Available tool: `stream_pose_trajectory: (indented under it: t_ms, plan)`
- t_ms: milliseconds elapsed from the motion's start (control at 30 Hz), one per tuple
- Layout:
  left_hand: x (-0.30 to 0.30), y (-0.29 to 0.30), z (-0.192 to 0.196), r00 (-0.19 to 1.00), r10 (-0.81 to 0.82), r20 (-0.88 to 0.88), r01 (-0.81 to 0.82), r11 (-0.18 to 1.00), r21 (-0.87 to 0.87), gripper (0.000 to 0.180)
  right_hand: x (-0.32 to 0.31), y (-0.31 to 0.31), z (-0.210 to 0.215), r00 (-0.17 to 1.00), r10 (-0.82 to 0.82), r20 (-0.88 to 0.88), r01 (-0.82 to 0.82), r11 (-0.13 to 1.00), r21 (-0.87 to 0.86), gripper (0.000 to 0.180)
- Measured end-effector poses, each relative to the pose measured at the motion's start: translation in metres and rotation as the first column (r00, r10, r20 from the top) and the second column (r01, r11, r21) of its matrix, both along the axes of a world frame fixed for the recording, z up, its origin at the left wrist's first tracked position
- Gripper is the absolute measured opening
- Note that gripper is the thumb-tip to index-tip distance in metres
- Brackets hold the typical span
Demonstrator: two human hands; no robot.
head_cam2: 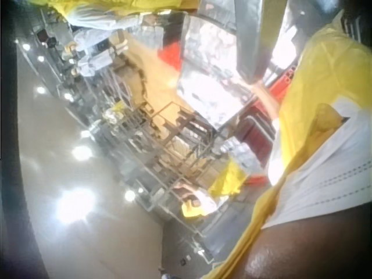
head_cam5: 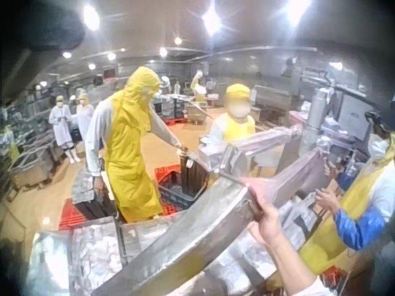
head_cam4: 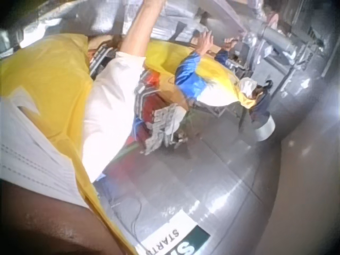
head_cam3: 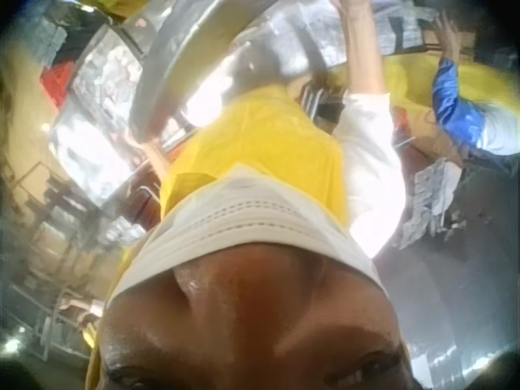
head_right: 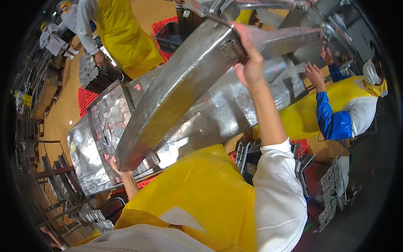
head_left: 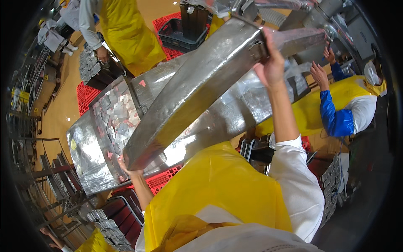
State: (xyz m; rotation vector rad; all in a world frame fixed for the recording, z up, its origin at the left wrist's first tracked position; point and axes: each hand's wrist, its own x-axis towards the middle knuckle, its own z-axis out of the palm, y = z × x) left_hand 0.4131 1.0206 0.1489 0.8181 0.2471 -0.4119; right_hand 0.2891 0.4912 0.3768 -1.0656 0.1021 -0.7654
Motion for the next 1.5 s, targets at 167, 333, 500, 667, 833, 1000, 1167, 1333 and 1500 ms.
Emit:
stream_pose_trajectory:
  t_ms: [167, 333, 500, 667, 833, 1000, 1167, 1333, 1500]
  plan:
    - [-0.043, -0.028, -0.071, 0.977, -0.018, 0.214, -0.04, 0.963, 0.265, 0.061, 0.004, -0.009, 0.095, 0.929, 0.369, -0.009, -0.35, 0.874, -0.336, 0.057]
    - [-0.09, -0.138, 0.123, 0.477, -0.612, 0.631, -0.067, 0.69, 0.72, 0.082, -0.021, 0.06, 0.098, 0.877, 0.101, -0.47, -0.441, 0.56, -0.701, 0.084]
    - [-0.113, -0.181, 0.132, 0.366, -0.675, 0.641, 0.048, 0.702, 0.711, 0.105, -0.026, 0.099, 0.047, 0.892, 0.046, -0.449, -0.445, 0.254, -0.859, 0.097]
    - [-0.102, -0.208, 0.241, 0.201, -0.514, 0.834, -0.521, 0.665, 0.536, 0.069, -0.028, 0.074, 0.027, 0.919, 0.197, -0.341, -0.393, 0.517, -0.76, 0.096]
    - [-0.083, -0.29, 0.291, 0.147, -0.594, 0.791, -0.498, 0.647, 0.578, 0.031, -0.041, 0.066, 0.03, 0.931, 0.141, -0.335, -0.358, 0.518, -0.777, 0.09]
    - [-0.049, -0.303, 0.297, 0.505, -0.589, 0.63, 0.19, 0.788, 0.585, 0.027, -0.039, 0.08, 0.024, 0.962, -0.219, 0.166, 0.234, 0.334, -0.913, 0.078]
    - [-0.048, -0.309, 0.322, 0.177, -0.774, 0.608, 0.274, 0.632, 0.725, 0.033, -0.019, 0.079, 0.046, 0.996, -0.068, -0.058, -0.014, 0.527, -0.85, 0.047]
    - [0.035, -0.287, 0.296, 0.428, -0.271, 0.862, 0.064, 0.961, 0.27, 0.03, -0.007, 0.081, 0.06, 0.932, 0.027, -0.362, -0.262, 0.74, -0.619, 0.075]
    - [0.073, -0.319, 0.262, 0.48, -0.588, 0.652, 0.52, 0.789, 0.328, 0.043, -0.005, 0.087, 0.062, 0.908, -0.394, -0.143, 0.183, 0.679, -0.711, 0.066]
